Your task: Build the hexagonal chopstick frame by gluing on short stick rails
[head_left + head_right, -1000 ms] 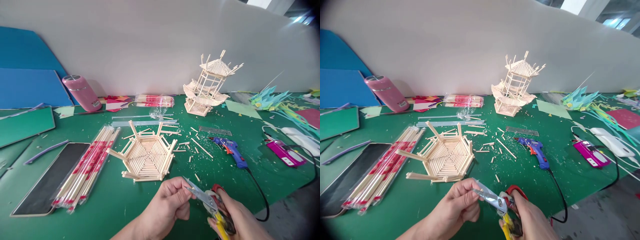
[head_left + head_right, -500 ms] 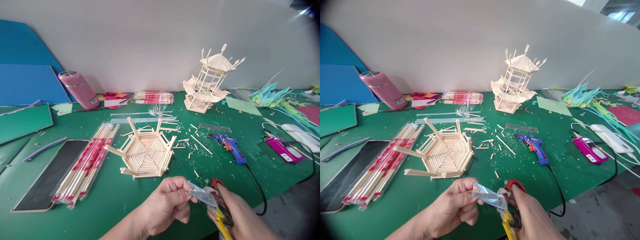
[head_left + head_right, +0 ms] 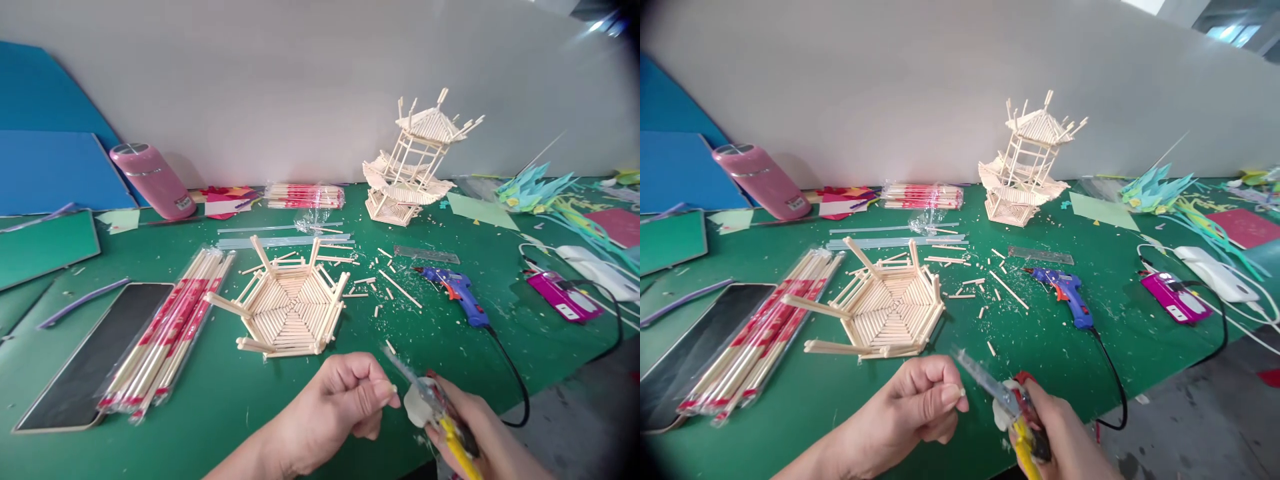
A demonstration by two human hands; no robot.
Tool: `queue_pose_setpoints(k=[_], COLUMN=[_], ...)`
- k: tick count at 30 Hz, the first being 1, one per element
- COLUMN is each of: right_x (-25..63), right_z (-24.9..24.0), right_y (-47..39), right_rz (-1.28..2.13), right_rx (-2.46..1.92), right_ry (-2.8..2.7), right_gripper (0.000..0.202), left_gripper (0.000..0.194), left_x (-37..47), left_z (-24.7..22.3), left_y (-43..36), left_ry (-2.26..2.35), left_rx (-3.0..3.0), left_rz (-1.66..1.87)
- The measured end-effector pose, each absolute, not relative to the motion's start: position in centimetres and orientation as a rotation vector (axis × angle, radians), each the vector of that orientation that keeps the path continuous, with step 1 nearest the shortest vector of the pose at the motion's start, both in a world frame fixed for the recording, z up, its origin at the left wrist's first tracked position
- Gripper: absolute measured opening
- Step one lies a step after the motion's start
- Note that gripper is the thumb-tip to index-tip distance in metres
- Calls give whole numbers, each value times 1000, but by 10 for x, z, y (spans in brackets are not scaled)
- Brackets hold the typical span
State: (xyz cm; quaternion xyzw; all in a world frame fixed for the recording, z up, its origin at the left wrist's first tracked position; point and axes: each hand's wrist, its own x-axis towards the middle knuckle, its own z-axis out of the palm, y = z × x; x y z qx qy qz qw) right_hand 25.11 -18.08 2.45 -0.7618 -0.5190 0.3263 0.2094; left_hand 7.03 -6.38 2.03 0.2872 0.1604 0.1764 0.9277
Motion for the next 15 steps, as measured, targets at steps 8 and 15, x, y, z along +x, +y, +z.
queue_pose_setpoints(k=[8,15], right_x=[254,257], right_z=[31,27], right_y=[-180,-185], right_rz=[850,689], right_rx=[-2090,-2136], right_ry=[-1459,-1714], right_gripper=[40,45], left_gripper=[18,16], left_x=[70,69], left_z=[17,13], left_y=[-61,-60], left_ry=[305,321], left_rx=[574,606], left_rz=[387,411])
